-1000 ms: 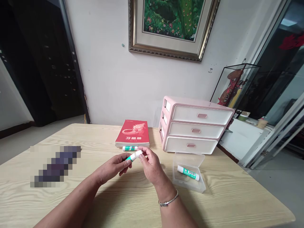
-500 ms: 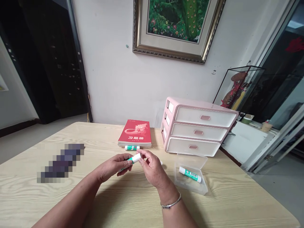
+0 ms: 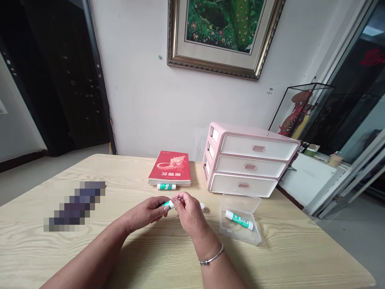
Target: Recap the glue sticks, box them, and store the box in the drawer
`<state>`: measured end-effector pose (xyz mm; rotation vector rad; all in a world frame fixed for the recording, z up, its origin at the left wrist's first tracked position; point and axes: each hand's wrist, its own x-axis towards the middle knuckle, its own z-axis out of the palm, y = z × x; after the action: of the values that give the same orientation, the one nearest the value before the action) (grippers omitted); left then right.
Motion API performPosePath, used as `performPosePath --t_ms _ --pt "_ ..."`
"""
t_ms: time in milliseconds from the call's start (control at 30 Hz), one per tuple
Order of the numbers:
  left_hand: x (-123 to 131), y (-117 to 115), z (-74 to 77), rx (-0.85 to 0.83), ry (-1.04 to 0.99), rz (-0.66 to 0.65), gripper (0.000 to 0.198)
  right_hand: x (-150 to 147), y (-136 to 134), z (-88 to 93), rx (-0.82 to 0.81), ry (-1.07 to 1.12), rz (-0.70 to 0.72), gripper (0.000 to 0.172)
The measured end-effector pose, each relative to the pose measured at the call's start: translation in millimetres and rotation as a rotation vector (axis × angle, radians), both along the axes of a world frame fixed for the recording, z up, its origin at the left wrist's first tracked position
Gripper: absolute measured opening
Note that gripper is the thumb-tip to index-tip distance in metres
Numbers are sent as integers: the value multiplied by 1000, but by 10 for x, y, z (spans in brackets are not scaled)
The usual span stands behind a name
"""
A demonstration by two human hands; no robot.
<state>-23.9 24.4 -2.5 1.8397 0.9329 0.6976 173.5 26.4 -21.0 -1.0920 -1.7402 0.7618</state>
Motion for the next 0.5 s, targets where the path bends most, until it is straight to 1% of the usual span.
performPosePath --t_ms 133,233,300,367,500 --pt "-46 22 -11 -110 -77 -27 39 25 -21 20 11 43 118 36" --pt "-59 28 1 -90 -68 -32 39 48 -18 29 -9 46 169 35" --pt "-41 25 9 8 -10 -13 38 51 -1 14 -39 51 146 35" --pt "-7 20 1 147 59 28 33 40 18 -6 -76 63 96 37" --pt "79 10 -65 353 199 150 23 -11 18 -3 -152 67 -30 42"
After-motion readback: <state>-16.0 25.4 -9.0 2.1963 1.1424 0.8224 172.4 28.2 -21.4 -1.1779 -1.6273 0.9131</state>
